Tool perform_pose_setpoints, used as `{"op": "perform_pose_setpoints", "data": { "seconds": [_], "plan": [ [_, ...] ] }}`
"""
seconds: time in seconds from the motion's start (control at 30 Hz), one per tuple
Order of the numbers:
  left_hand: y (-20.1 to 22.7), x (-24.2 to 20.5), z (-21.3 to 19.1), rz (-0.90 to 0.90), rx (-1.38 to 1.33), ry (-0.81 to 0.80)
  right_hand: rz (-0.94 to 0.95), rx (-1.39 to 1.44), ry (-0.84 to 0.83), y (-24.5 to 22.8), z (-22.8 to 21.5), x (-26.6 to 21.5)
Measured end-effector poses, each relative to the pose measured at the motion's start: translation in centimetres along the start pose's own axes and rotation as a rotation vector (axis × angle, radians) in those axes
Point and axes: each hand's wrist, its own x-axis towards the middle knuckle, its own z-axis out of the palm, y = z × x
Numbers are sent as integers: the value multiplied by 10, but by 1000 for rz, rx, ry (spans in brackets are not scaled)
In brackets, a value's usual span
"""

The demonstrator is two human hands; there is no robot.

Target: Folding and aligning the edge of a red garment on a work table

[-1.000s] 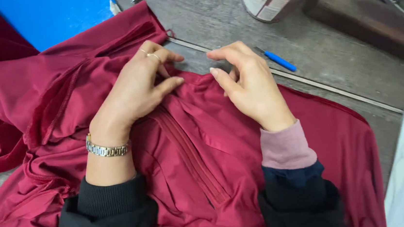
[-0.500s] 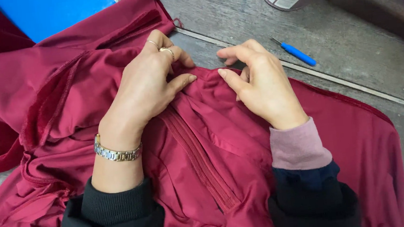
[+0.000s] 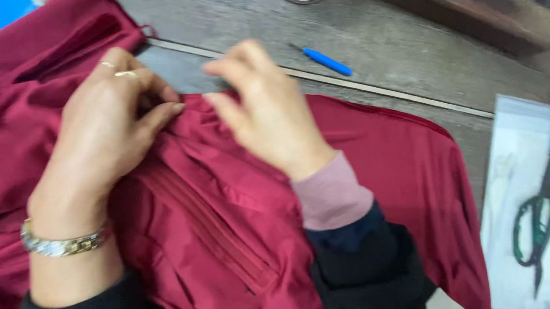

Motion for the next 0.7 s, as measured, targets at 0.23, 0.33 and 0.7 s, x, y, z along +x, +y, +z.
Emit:
{"op": "perform_pose_setpoints", "data": {
  "seconds": [0.23,0.33,0.7],
  "plan": [
    [13,-4,-5,-67,-124,14,-273,23,-279,-83,-8,-12],
    [6,-1,-3,-126,2,-48,-350,-15,-312,-81,5,-20],
    [3,0,-2,-123,-23,-51,307,-115,-295,49,-125,-46]
  ]
}}
